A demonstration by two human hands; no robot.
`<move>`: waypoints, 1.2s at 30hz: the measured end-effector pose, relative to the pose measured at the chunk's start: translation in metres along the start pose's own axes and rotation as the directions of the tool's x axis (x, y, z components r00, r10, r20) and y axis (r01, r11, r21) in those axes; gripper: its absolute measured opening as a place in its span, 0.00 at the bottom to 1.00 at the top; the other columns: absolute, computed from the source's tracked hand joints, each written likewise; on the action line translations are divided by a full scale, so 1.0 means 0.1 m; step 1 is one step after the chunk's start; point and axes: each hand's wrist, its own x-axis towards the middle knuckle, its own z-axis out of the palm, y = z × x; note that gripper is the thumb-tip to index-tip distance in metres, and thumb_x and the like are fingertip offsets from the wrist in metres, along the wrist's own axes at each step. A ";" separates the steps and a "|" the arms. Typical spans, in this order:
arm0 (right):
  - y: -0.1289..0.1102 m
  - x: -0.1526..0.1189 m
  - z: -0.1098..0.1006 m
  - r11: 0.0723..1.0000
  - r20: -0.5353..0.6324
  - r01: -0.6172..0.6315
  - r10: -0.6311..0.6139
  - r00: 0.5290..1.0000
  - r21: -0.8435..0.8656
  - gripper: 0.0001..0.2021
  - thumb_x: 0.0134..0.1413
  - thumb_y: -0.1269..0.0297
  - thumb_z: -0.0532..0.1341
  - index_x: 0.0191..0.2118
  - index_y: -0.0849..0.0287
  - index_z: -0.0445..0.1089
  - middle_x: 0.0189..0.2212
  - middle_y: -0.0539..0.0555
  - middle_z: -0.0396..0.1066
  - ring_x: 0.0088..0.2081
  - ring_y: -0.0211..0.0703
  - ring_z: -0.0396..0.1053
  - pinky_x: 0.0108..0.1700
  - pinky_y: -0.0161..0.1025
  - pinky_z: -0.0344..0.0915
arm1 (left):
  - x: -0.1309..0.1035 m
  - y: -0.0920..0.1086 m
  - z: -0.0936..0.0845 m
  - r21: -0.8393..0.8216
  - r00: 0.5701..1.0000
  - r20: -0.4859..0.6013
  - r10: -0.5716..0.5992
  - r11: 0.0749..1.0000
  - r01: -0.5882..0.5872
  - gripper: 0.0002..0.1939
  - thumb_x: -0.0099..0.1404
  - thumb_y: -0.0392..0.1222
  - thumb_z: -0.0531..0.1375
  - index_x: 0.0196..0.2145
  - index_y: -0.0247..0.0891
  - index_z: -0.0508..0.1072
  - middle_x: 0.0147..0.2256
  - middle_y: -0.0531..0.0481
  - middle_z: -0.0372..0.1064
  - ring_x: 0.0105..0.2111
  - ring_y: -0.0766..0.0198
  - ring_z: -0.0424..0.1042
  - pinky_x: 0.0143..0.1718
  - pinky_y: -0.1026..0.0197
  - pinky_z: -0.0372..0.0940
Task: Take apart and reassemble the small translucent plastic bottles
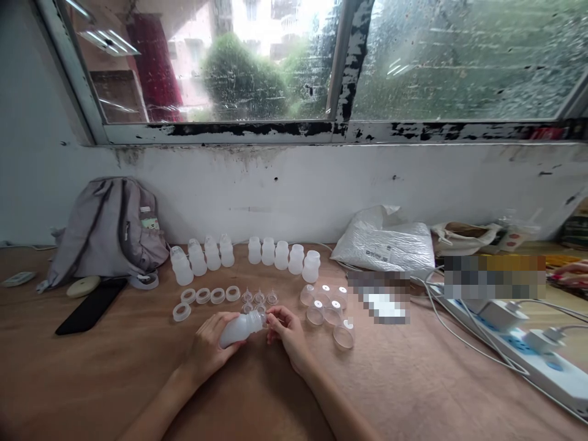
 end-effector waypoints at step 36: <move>-0.11 -0.09 0.04 0.890 -0.049 0.184 -0.224 0.973 -0.417 0.18 0.48 0.52 0.56 0.16 0.58 0.57 0.13 0.45 0.55 0.17 0.33 0.51 0.20 0.33 0.47 | -0.04 0.05 -0.04 -0.155 0.998 0.014 0.066 0.986 -0.063 0.25 0.51 0.43 0.60 0.48 0.43 0.61 0.41 0.48 0.67 0.40 0.59 0.67 0.41 0.58 0.65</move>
